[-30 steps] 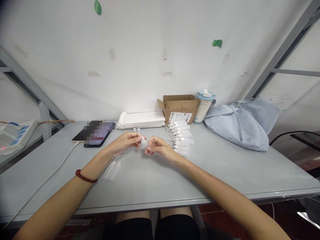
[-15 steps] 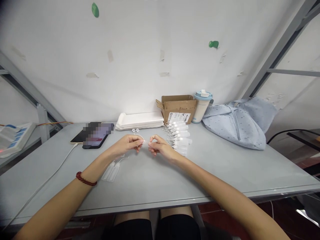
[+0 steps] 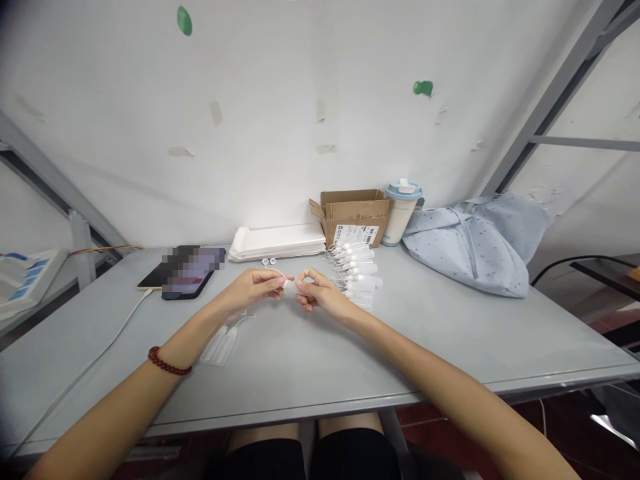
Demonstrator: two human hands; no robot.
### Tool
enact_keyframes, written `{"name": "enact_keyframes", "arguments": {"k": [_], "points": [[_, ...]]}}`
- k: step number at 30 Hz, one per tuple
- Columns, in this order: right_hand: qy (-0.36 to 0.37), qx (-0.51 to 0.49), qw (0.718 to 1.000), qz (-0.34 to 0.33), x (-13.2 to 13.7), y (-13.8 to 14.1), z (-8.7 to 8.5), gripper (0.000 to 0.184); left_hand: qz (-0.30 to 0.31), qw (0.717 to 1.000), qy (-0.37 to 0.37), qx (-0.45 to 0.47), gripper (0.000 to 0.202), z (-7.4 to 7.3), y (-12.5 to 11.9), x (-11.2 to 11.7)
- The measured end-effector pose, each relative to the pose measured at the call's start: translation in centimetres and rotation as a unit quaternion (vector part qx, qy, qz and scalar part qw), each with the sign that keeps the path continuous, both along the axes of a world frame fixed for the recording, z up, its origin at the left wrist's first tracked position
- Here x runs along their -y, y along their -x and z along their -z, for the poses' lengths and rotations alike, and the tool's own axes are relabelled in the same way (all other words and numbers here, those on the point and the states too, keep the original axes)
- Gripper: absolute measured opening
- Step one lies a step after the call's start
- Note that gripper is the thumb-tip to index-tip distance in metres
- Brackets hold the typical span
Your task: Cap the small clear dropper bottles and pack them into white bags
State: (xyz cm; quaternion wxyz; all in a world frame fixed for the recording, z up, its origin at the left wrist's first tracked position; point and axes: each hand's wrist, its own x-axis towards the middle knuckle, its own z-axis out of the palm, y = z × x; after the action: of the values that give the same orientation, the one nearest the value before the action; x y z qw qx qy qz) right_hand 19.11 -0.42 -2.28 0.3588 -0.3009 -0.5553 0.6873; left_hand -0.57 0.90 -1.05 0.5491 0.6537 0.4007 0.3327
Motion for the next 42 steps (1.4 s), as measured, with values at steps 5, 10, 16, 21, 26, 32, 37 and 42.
{"name": "enact_keyframes", "arguments": {"k": [5,10,16,21,26,32,37,42], "points": [[-0.008,0.004,1.000,0.000,0.05,-0.03,-0.24,0.030,0.012,0.999,0.039,-0.012,0.042,-0.12,-0.29,0.33],[0.004,0.013,1.000,0.004,0.09,0.03,-0.31,0.032,0.017,0.999,-0.016,-0.027,0.031,-0.43,-0.21,0.44],[-0.003,0.021,1.000,0.001,0.20,0.03,-0.59,0.031,0.024,1.000,0.004,-0.006,0.031,-0.14,0.03,0.16],[-0.020,0.032,0.999,-0.006,0.17,-0.01,-0.74,0.032,-0.001,0.999,0.027,-0.023,0.042,0.39,-0.04,-0.01],[-0.023,0.036,0.999,-0.007,0.08,-0.05,-0.55,0.032,0.011,0.999,-0.019,-0.037,0.031,-0.17,-0.13,0.28],[-0.018,0.031,0.999,0.008,0.02,-0.04,-0.83,0.032,-0.006,1.000,-0.026,-0.003,0.034,-0.42,-0.60,0.47],[-0.020,0.028,0.999,-0.004,0.01,-0.09,-0.69,0.031,-0.010,0.998,-0.005,-0.054,0.046,0.06,-0.55,0.34],[-0.018,0.032,0.999,0.001,-0.01,-0.08,-0.56,0.032,0.000,0.998,-0.034,-0.045,0.033,-0.09,-0.26,0.37]]}}
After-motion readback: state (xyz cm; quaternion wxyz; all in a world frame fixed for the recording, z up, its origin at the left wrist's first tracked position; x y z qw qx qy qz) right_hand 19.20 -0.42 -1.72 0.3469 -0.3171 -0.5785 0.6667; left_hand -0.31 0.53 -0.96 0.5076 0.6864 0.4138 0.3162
